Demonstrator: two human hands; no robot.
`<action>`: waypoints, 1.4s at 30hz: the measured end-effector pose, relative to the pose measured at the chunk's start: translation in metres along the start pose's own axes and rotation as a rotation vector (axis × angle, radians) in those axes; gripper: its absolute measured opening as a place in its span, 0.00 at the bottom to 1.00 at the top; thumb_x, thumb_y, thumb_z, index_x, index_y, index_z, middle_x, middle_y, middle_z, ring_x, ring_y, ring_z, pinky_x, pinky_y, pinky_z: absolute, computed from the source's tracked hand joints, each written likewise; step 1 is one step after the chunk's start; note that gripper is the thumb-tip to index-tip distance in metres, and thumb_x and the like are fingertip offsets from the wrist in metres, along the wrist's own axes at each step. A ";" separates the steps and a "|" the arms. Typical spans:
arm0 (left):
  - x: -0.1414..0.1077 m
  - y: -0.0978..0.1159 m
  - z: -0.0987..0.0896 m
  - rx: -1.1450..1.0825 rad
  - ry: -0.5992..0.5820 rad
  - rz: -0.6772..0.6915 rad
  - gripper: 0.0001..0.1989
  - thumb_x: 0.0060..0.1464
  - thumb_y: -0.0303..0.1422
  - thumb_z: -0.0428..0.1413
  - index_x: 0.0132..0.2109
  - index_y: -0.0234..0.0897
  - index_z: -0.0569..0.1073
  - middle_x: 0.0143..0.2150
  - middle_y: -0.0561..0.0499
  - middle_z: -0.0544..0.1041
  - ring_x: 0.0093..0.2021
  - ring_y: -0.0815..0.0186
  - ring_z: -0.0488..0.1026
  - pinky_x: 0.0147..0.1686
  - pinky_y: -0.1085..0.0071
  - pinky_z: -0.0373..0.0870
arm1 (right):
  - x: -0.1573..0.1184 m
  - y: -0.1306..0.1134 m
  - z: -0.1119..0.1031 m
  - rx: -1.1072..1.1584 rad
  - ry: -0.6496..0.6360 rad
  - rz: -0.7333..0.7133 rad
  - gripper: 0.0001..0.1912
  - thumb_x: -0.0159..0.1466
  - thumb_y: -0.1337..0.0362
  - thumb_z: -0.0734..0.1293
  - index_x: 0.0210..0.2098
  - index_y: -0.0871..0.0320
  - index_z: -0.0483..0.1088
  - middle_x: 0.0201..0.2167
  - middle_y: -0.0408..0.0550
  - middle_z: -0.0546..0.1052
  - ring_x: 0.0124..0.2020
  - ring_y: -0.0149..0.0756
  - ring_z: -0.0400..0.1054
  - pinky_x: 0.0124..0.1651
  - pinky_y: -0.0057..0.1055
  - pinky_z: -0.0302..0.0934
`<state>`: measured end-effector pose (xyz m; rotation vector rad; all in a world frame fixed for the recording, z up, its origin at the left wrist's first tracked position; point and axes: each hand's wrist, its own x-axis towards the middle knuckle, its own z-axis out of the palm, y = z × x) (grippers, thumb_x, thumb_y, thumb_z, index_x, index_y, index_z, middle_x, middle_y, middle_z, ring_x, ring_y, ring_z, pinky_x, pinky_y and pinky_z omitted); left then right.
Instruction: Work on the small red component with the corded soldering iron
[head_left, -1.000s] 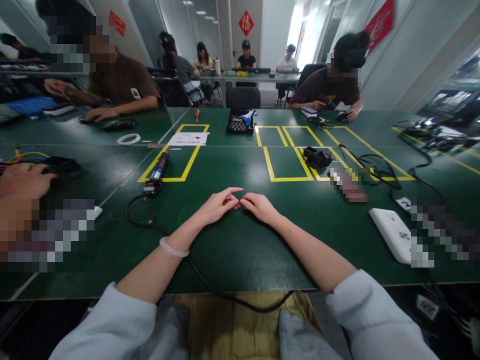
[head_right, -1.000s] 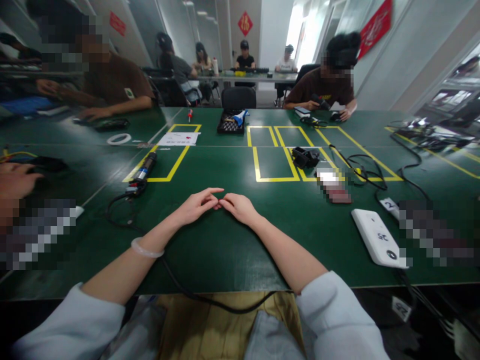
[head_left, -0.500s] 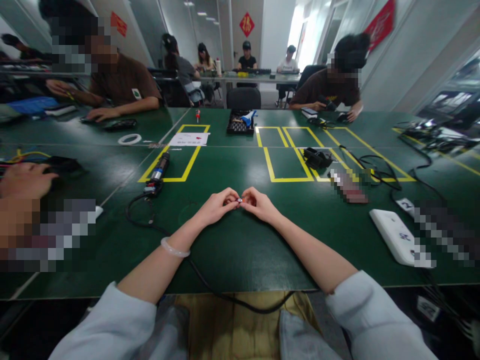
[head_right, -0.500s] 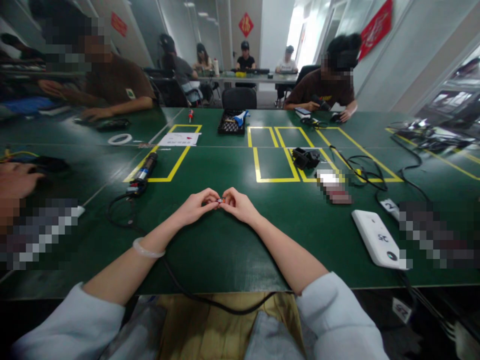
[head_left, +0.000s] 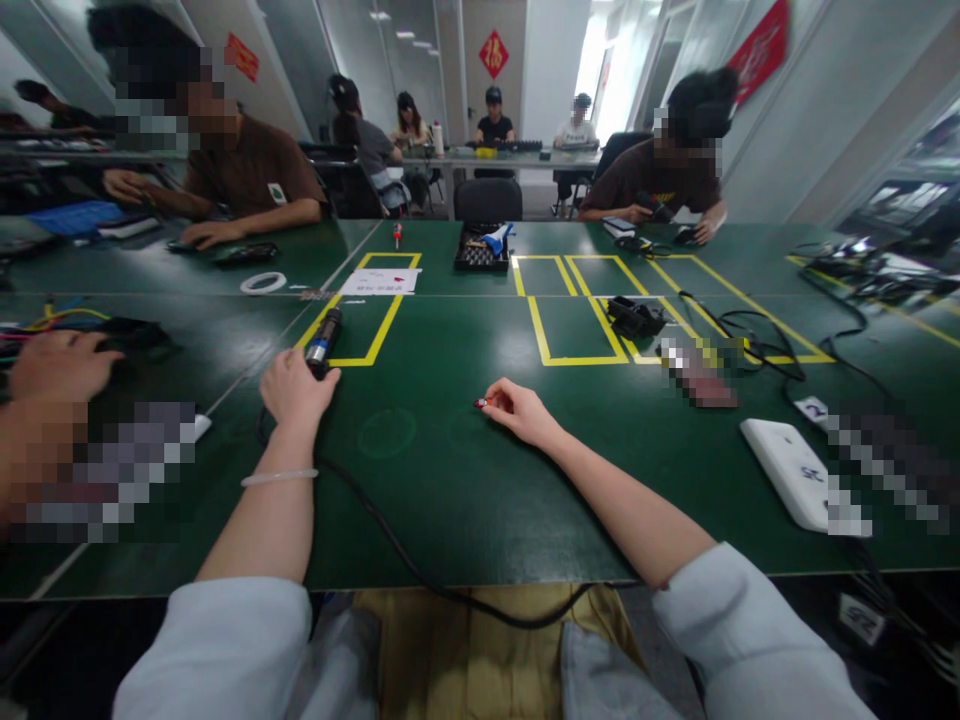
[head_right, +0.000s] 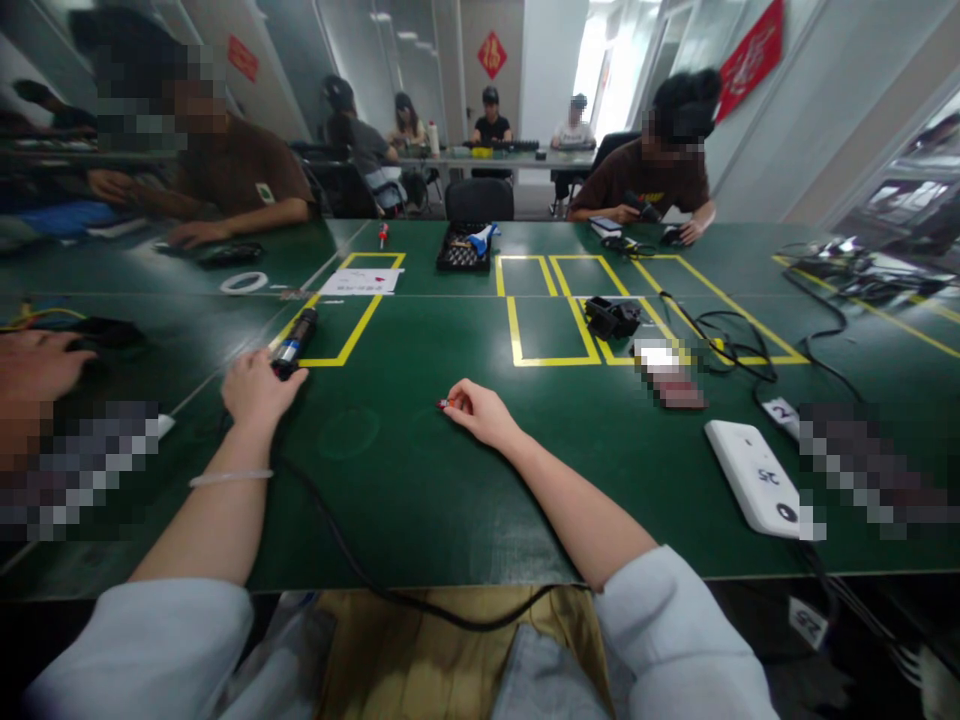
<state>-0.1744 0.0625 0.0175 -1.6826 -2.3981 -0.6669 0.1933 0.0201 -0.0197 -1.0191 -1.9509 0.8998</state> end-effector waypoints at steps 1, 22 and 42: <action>0.002 -0.007 -0.002 0.032 -0.060 -0.050 0.32 0.54 0.46 0.56 0.60 0.32 0.62 0.61 0.34 0.63 0.57 0.41 0.62 0.53 0.46 0.62 | 0.000 0.000 0.000 0.000 -0.001 -0.001 0.11 0.62 0.58 0.66 0.38 0.58 0.66 0.27 0.40 0.69 0.25 0.28 0.61 0.30 0.25 0.56; -0.019 0.041 0.015 0.060 -0.257 0.283 0.29 0.51 0.44 0.57 0.57 0.34 0.68 0.56 0.37 0.70 0.53 0.49 0.70 0.49 0.58 0.69 | 0.001 0.003 0.004 -0.019 0.001 0.009 0.09 0.60 0.60 0.68 0.36 0.59 0.66 0.26 0.40 0.69 0.25 0.27 0.61 0.30 0.25 0.56; -0.091 0.127 0.022 -0.422 -0.495 0.883 0.31 0.52 0.38 0.57 0.63 0.38 0.63 0.62 0.42 0.65 0.61 0.55 0.64 0.59 0.60 0.63 | 0.000 0.001 0.005 -0.216 0.011 -0.022 0.09 0.60 0.61 0.68 0.34 0.57 0.64 0.26 0.40 0.69 0.26 0.29 0.61 0.31 0.25 0.52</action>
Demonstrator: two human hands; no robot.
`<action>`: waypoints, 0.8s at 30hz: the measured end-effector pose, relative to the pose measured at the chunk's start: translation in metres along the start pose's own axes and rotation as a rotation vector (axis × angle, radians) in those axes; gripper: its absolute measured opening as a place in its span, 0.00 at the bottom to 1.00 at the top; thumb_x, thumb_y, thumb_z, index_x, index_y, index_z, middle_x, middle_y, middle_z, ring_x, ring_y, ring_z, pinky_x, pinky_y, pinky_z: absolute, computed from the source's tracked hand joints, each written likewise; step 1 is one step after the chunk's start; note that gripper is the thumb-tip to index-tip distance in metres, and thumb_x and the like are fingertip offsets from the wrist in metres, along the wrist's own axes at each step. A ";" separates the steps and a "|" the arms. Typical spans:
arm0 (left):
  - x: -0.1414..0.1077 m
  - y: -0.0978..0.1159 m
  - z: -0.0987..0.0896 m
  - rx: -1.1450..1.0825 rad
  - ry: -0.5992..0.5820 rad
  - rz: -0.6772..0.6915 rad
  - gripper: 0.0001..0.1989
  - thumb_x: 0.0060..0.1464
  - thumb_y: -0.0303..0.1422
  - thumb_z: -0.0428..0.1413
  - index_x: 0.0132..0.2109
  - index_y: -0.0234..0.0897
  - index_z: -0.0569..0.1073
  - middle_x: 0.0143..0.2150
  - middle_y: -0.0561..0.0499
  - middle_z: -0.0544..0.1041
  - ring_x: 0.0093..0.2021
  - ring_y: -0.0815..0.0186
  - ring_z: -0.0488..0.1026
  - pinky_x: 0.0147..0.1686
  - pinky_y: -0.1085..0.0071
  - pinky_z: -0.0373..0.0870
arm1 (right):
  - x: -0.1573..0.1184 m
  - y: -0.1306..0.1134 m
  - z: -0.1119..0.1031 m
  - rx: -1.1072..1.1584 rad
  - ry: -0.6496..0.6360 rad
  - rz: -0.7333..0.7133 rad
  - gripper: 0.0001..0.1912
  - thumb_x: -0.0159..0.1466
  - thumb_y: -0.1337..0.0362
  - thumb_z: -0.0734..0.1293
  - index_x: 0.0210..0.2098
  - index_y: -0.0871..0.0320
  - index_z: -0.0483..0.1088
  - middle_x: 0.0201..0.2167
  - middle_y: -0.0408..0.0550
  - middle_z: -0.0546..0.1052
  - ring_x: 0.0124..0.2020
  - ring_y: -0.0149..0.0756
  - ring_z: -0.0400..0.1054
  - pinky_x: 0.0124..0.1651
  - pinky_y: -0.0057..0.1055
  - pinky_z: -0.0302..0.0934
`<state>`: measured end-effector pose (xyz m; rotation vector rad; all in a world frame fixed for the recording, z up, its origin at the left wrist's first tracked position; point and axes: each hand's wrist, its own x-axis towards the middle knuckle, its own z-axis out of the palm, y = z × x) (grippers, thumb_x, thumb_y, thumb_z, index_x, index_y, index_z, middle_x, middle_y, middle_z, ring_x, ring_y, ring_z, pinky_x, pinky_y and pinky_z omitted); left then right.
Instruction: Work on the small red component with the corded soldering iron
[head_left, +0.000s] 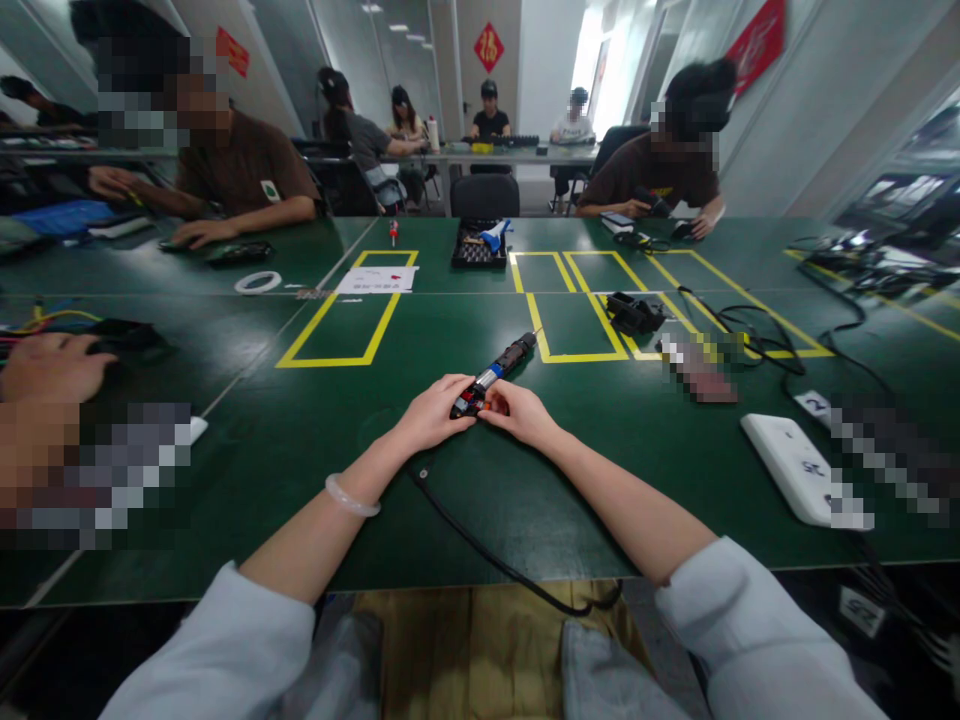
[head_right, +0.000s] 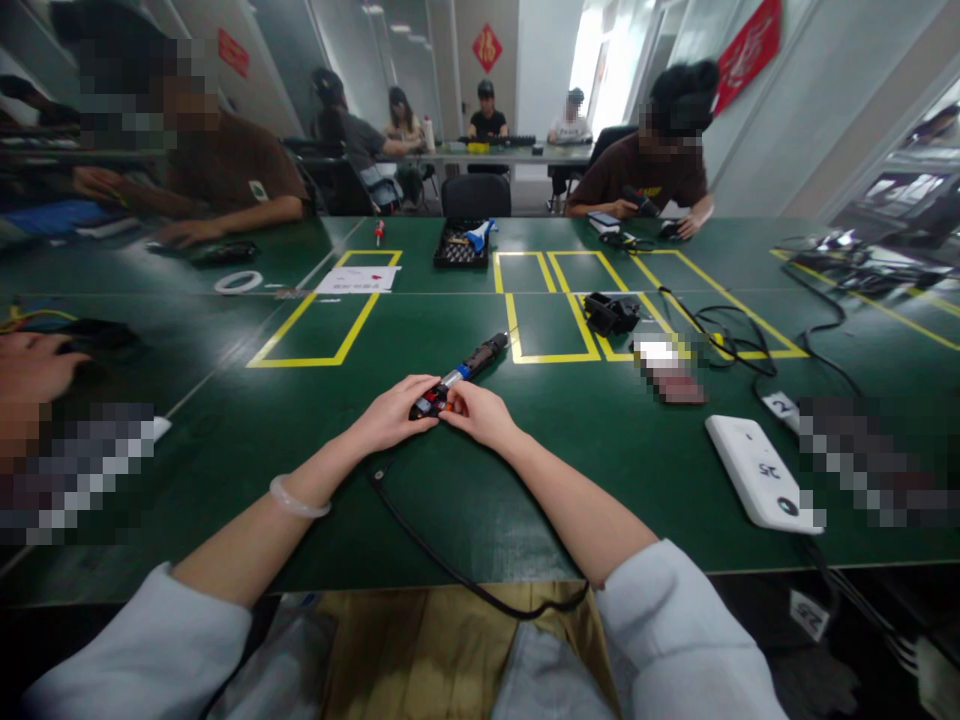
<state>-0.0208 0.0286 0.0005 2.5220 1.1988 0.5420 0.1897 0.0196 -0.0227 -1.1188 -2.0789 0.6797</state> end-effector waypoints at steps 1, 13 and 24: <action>0.000 0.002 0.000 -0.007 -0.007 0.008 0.31 0.52 0.37 0.57 0.63 0.39 0.63 0.61 0.42 0.65 0.61 0.55 0.64 0.59 0.60 0.63 | 0.000 0.000 0.000 -0.022 -0.004 0.000 0.10 0.60 0.60 0.69 0.33 0.57 0.64 0.26 0.40 0.69 0.26 0.29 0.60 0.30 0.25 0.51; -0.002 0.008 -0.002 -0.003 -0.029 0.007 0.32 0.53 0.38 0.57 0.64 0.39 0.61 0.62 0.41 0.64 0.62 0.53 0.63 0.59 0.58 0.63 | 0.001 -0.002 0.002 0.014 -0.043 -0.023 0.10 0.60 0.63 0.69 0.37 0.57 0.63 0.24 0.38 0.69 0.24 0.29 0.62 0.31 0.25 0.55; -0.001 0.015 0.003 0.069 0.010 -0.065 0.30 0.56 0.46 0.55 0.62 0.42 0.62 0.62 0.44 0.65 0.60 0.53 0.64 0.54 0.59 0.67 | -0.003 -0.005 0.000 0.048 -0.031 -0.074 0.05 0.61 0.69 0.62 0.37 0.57 0.64 0.28 0.42 0.73 0.27 0.30 0.66 0.34 0.25 0.59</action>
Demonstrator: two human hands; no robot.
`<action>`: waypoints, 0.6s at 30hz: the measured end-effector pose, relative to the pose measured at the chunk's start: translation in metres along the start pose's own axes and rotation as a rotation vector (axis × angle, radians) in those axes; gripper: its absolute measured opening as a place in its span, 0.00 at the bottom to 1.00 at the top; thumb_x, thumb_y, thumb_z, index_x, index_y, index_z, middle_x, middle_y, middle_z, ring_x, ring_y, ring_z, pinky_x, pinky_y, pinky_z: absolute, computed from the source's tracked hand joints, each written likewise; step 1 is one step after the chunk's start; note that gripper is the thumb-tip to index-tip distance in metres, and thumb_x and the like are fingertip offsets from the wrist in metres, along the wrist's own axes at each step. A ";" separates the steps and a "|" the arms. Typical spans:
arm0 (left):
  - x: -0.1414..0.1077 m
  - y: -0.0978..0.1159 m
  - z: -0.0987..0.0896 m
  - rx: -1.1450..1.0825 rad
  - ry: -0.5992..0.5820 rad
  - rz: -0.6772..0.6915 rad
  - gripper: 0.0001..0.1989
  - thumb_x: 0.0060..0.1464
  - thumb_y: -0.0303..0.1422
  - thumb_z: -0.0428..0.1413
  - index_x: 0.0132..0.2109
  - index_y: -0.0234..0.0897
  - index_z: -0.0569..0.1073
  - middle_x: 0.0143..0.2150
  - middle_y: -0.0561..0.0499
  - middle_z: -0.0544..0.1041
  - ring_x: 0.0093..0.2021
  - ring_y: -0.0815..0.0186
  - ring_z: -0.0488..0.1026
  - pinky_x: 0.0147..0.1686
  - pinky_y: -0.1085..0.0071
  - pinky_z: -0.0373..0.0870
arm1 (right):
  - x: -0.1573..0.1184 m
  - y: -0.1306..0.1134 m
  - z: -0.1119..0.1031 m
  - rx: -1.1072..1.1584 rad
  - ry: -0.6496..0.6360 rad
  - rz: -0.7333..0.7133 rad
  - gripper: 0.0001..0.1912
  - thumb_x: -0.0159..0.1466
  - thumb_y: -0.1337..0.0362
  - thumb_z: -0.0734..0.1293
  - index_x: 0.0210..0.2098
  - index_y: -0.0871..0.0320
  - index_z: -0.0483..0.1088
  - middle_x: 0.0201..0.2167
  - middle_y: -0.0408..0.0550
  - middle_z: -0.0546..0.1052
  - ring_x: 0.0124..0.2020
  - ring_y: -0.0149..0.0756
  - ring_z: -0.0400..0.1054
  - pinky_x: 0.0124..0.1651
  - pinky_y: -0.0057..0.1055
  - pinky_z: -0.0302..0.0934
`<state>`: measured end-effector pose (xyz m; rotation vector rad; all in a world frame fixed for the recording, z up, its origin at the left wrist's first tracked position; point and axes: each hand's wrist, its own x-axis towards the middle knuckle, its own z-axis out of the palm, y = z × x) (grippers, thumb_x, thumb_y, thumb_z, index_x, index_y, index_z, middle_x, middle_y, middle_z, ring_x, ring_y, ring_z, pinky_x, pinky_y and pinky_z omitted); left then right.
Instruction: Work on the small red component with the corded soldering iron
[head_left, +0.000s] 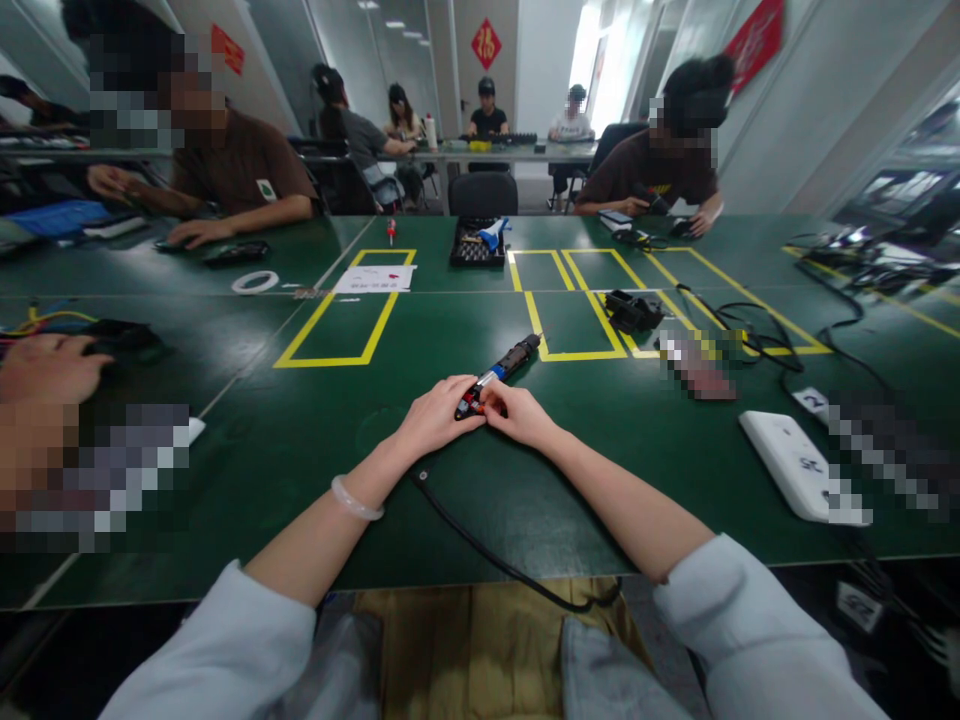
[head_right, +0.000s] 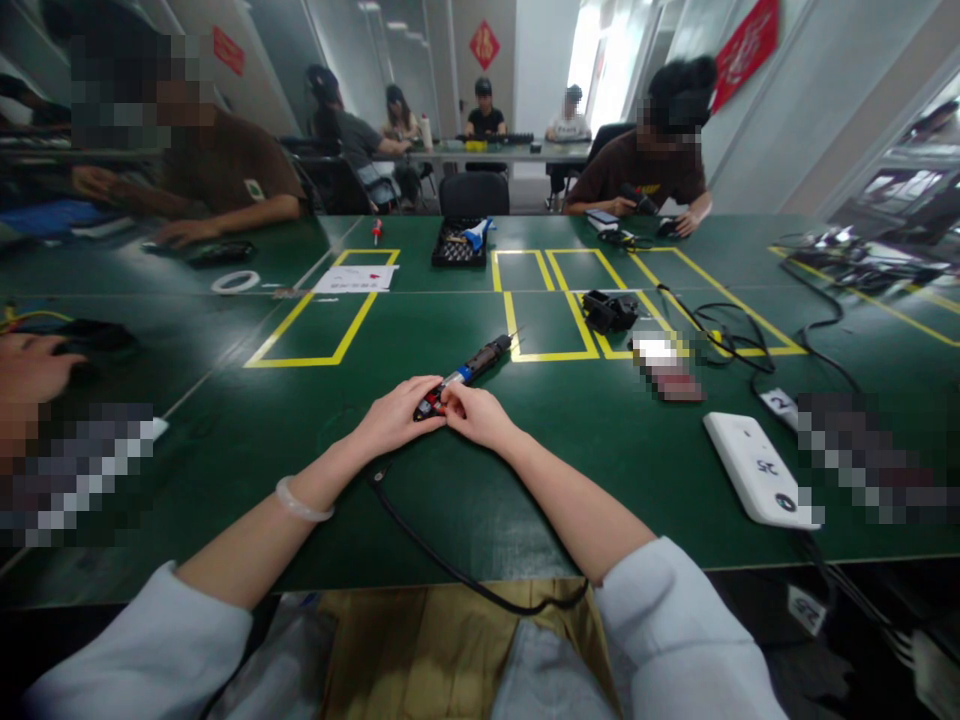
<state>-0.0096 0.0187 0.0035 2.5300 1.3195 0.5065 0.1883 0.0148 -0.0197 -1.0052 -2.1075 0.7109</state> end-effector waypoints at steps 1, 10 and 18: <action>0.001 0.001 0.001 0.005 0.008 -0.005 0.28 0.56 0.46 0.54 0.62 0.42 0.63 0.61 0.45 0.66 0.59 0.53 0.65 0.53 0.59 0.67 | 0.000 0.001 0.000 -0.014 0.007 0.001 0.05 0.61 0.70 0.61 0.38 0.57 0.64 0.29 0.43 0.73 0.27 0.30 0.66 0.35 0.25 0.59; 0.003 0.007 -0.001 0.172 0.013 0.018 0.27 0.59 0.44 0.53 0.62 0.42 0.60 0.58 0.45 0.66 0.55 0.56 0.66 0.48 0.63 0.69 | 0.000 0.005 -0.001 -0.061 0.023 0.014 0.08 0.62 0.69 0.61 0.42 0.57 0.65 0.29 0.42 0.74 0.27 0.30 0.67 0.35 0.24 0.58; 0.005 -0.019 -0.013 0.297 0.034 -0.036 0.29 0.57 0.45 0.55 0.62 0.42 0.62 0.58 0.44 0.67 0.52 0.55 0.67 0.48 0.62 0.67 | 0.000 0.004 -0.006 -0.106 0.014 0.019 0.05 0.63 0.68 0.62 0.37 0.57 0.69 0.27 0.42 0.72 0.27 0.29 0.64 0.34 0.24 0.56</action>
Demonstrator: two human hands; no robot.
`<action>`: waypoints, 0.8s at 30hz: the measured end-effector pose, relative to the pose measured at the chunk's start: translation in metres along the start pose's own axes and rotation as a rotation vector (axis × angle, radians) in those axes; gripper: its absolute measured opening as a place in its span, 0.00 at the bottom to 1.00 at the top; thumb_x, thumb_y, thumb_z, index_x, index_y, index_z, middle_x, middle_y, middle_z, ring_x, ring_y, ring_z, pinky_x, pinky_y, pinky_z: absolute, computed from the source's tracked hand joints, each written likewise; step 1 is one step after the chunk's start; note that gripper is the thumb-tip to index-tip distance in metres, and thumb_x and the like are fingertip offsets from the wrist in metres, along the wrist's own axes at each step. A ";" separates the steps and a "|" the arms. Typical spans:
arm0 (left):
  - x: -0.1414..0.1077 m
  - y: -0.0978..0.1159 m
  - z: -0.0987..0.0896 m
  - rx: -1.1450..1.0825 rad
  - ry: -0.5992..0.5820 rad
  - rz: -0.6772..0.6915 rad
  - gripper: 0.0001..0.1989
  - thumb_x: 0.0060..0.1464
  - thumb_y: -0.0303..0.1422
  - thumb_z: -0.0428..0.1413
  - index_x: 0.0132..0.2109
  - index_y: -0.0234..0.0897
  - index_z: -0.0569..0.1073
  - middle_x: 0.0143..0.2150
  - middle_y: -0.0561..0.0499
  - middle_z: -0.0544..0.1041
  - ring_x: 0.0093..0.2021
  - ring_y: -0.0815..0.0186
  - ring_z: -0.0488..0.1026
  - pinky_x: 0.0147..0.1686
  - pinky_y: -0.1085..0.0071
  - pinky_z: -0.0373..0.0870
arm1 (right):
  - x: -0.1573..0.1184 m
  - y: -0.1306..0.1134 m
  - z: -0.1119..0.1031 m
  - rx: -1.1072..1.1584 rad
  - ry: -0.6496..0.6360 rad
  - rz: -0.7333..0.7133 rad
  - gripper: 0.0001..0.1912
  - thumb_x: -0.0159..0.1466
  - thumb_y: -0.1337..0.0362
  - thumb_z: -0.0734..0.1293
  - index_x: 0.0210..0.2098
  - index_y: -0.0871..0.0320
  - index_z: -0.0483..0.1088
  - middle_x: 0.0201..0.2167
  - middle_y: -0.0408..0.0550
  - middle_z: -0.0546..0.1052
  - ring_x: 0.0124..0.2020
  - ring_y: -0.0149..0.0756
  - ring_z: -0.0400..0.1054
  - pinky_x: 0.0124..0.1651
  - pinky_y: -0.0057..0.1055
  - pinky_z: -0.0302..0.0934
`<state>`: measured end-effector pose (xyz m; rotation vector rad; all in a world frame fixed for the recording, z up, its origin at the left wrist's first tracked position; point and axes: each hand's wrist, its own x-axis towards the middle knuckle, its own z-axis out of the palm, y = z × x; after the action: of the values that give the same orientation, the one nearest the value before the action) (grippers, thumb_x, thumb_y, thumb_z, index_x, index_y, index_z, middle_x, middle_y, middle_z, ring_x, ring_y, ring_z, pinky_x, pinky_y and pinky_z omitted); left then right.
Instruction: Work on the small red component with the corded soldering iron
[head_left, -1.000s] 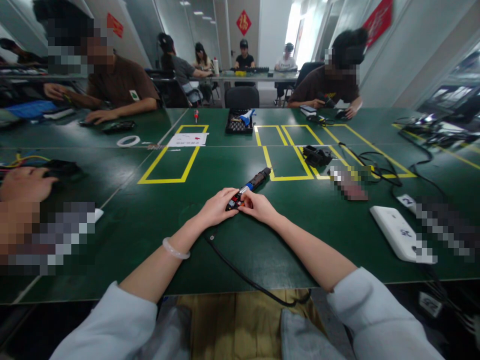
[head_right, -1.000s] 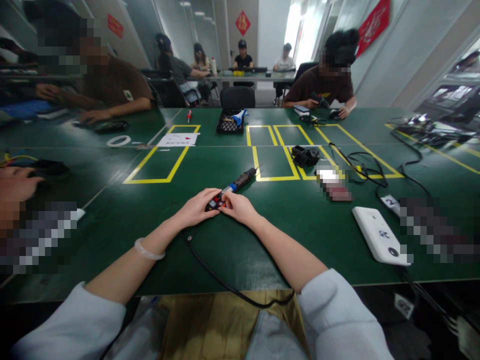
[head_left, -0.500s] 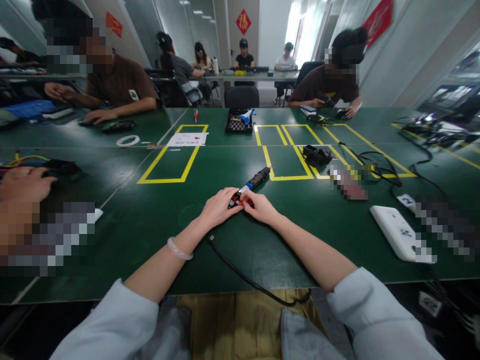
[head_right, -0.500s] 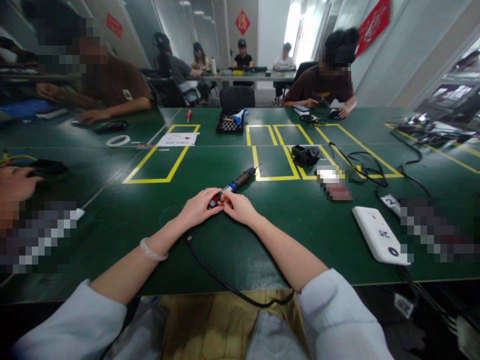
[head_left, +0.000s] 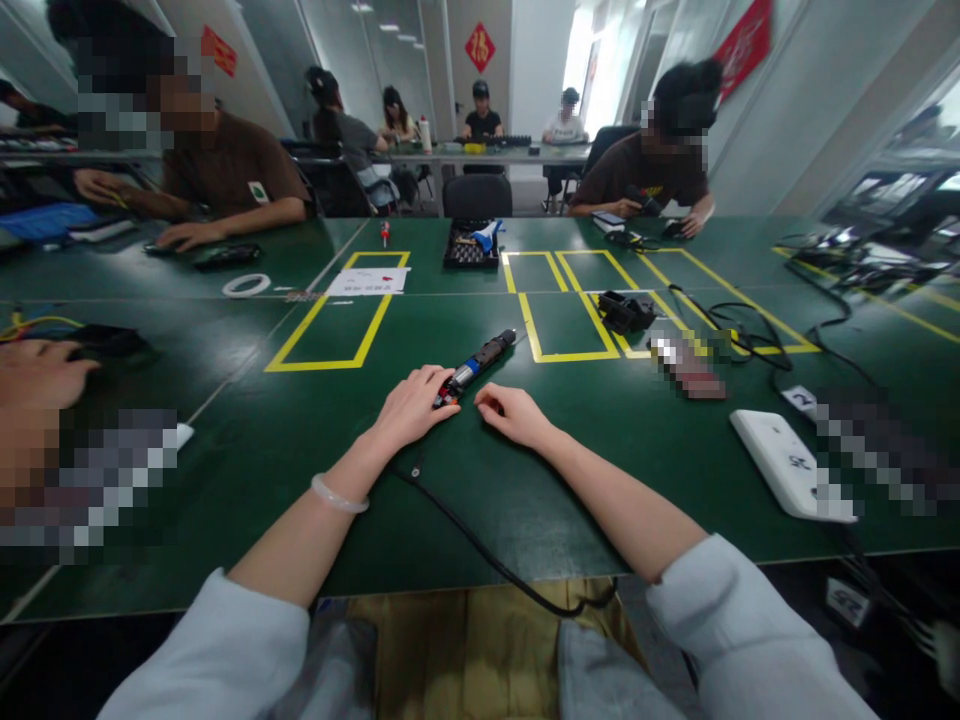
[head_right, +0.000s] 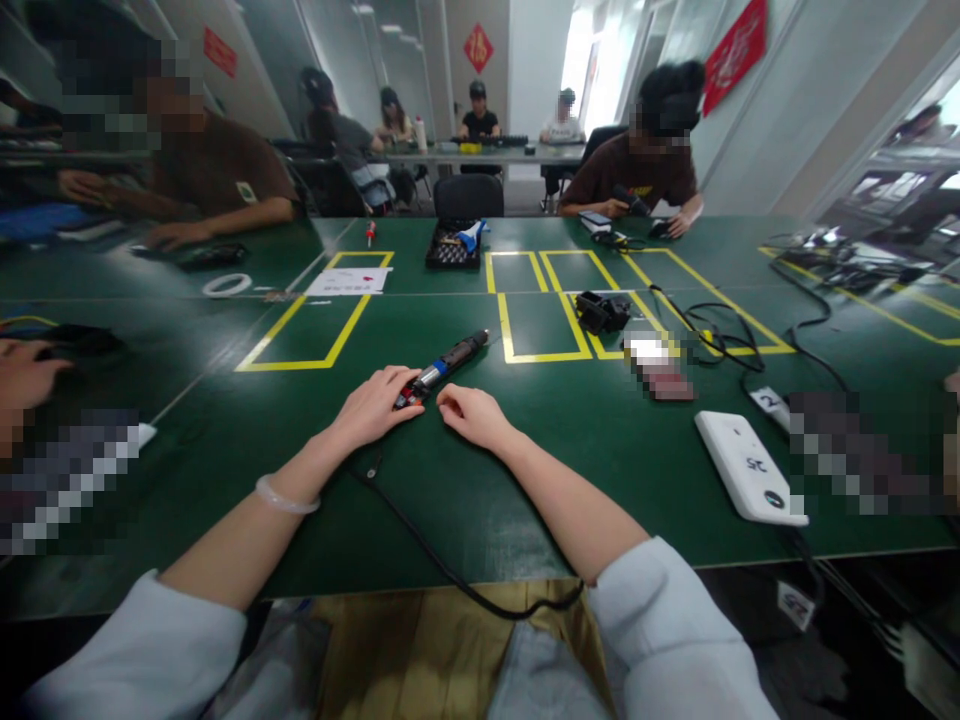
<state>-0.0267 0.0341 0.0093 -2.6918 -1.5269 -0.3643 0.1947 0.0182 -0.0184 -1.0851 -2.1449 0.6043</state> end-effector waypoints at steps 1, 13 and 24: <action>0.000 -0.007 -0.001 0.010 -0.001 -0.027 0.29 0.57 0.45 0.54 0.63 0.42 0.61 0.58 0.44 0.67 0.52 0.54 0.67 0.48 0.62 0.67 | 0.000 0.000 -0.001 -0.001 -0.002 -0.003 0.05 0.63 0.68 0.62 0.36 0.58 0.69 0.26 0.42 0.72 0.27 0.29 0.64 0.34 0.24 0.56; -0.020 -0.126 -0.014 0.099 0.038 -0.574 0.32 0.55 0.51 0.53 0.62 0.38 0.65 0.57 0.35 0.67 0.54 0.46 0.67 0.49 0.56 0.66 | 0.000 0.002 -0.001 -0.007 -0.006 -0.026 0.06 0.64 0.68 0.62 0.35 0.59 0.71 0.29 0.44 0.74 0.29 0.29 0.65 0.34 0.24 0.55; -0.047 -0.153 -0.032 0.184 0.147 -1.023 0.33 0.53 0.50 0.55 0.61 0.37 0.64 0.54 0.35 0.71 0.50 0.47 0.68 0.46 0.56 0.64 | 0.000 0.000 -0.001 -0.027 -0.024 -0.025 0.06 0.64 0.68 0.62 0.35 0.59 0.72 0.30 0.44 0.75 0.30 0.30 0.65 0.35 0.25 0.56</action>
<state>-0.1856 0.0700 0.0160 -1.5063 -2.5817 -0.3773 0.1953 0.0187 -0.0179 -1.0693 -2.1899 0.5809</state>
